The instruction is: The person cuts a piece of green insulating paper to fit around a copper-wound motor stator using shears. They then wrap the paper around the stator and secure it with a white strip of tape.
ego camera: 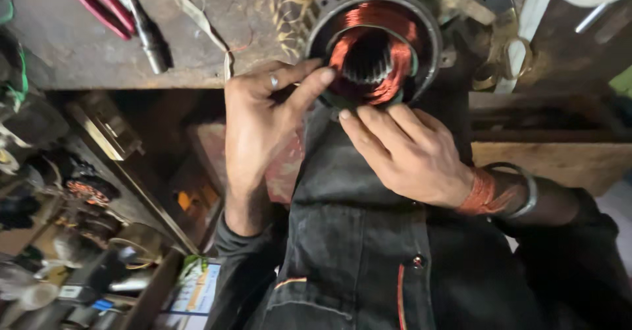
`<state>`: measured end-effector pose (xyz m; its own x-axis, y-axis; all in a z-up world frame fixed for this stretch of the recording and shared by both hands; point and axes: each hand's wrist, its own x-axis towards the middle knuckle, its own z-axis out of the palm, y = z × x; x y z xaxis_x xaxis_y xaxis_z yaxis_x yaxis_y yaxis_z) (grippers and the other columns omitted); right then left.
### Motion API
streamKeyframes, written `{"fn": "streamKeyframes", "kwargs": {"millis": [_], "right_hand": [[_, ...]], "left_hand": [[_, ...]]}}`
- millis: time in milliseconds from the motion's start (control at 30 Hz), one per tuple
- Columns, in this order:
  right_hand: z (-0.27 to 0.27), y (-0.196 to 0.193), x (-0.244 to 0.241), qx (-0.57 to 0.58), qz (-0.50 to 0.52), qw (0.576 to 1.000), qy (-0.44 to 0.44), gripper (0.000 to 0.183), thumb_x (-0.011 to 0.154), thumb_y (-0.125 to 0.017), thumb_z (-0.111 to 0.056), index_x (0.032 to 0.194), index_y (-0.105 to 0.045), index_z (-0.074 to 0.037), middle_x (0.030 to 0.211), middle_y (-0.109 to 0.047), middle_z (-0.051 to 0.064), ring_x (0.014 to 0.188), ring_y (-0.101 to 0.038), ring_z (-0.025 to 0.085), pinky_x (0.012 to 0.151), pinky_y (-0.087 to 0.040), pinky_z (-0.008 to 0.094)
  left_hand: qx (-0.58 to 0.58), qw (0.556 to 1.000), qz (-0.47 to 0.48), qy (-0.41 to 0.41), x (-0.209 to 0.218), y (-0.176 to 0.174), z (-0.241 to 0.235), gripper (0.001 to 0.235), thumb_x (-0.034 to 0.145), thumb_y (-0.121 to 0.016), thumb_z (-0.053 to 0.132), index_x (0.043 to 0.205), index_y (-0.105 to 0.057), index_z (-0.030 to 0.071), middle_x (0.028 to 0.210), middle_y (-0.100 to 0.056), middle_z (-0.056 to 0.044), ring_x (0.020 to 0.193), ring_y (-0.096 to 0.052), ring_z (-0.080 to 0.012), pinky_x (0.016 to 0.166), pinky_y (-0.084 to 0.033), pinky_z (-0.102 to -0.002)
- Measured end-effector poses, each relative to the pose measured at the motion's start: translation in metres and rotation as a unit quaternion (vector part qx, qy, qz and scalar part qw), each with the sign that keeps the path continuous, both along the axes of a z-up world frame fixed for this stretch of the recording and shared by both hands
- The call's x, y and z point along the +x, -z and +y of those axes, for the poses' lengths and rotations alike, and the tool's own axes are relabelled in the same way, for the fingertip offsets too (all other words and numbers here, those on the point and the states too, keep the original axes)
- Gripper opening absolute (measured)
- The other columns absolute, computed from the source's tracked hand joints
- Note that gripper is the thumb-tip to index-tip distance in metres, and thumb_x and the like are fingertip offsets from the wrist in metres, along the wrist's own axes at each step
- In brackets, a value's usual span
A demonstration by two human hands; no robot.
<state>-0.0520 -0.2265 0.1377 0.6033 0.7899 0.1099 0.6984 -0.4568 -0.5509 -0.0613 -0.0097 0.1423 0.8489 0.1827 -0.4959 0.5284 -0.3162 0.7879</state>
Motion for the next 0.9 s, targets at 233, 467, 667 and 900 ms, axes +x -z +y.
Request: {"fn": "streamKeyframes", "kwargs": {"millis": [233, 467, 667, 900], "right_hand": [[-0.019, 0.015, 0.001, 0.093, 0.005, 0.996, -0.005, 0.029, 0.086, -0.072, -0.009, 0.114, -0.075, -0.002, 0.123, -0.07, 0.011, 0.085, -0.062, 0.019, 0.074, -0.058, 0.032], [-0.022, 0.022, -0.002, 0.098, -0.009, 0.995, -0.014, 0.019, 0.087, -0.075, -0.009, 0.105, -0.074, -0.002, 0.122, -0.07, 0.012, 0.081, -0.059, 0.017, 0.066, -0.055, 0.029], [-0.02, 0.019, 0.001, 0.091, -0.01, 0.996, 0.0, 0.012, 0.085, -0.077, -0.003, 0.095, -0.07, -0.006, 0.121, -0.07, 0.011, 0.078, -0.056, 0.017, 0.068, -0.055, 0.029], [-0.021, 0.018, 0.004, 0.08, 0.037, 0.996, -0.032, 0.014, 0.081, -0.078, -0.009, 0.093, -0.072, -0.006, 0.12, -0.073, 0.011, 0.083, -0.062, 0.021, 0.071, -0.056, 0.032]], "left_hand": [[-0.012, 0.994, 0.101, 0.031, -0.002, 0.008, -0.004, 0.022, 0.1, -0.074, 0.018, 0.117, -0.078, 0.004, 0.067, -0.064, -0.002, 0.059, -0.055, -0.0064, 0.053, -0.045, -0.024], [-0.062, 0.986, 0.108, 0.113, -0.005, 0.006, 0.011, 0.032, 0.104, -0.066, 0.018, 0.132, -0.07, 0.003, 0.071, -0.065, 0.001, 0.062, -0.057, -0.0051, 0.057, -0.049, -0.023], [-0.104, 0.981, 0.12, 0.11, -0.003, 0.021, 0.021, 0.031, 0.1, -0.073, 0.019, 0.128, -0.073, 0.005, 0.073, -0.07, 0.002, 0.061, -0.058, -0.0049, 0.057, -0.051, -0.024], [-0.161, 0.971, 0.166, 0.05, -0.01, 0.026, 0.024, 0.031, 0.099, -0.074, 0.019, 0.127, -0.076, 0.006, 0.069, -0.067, -0.002, 0.058, -0.055, -0.0054, 0.052, -0.047, -0.026]]}}
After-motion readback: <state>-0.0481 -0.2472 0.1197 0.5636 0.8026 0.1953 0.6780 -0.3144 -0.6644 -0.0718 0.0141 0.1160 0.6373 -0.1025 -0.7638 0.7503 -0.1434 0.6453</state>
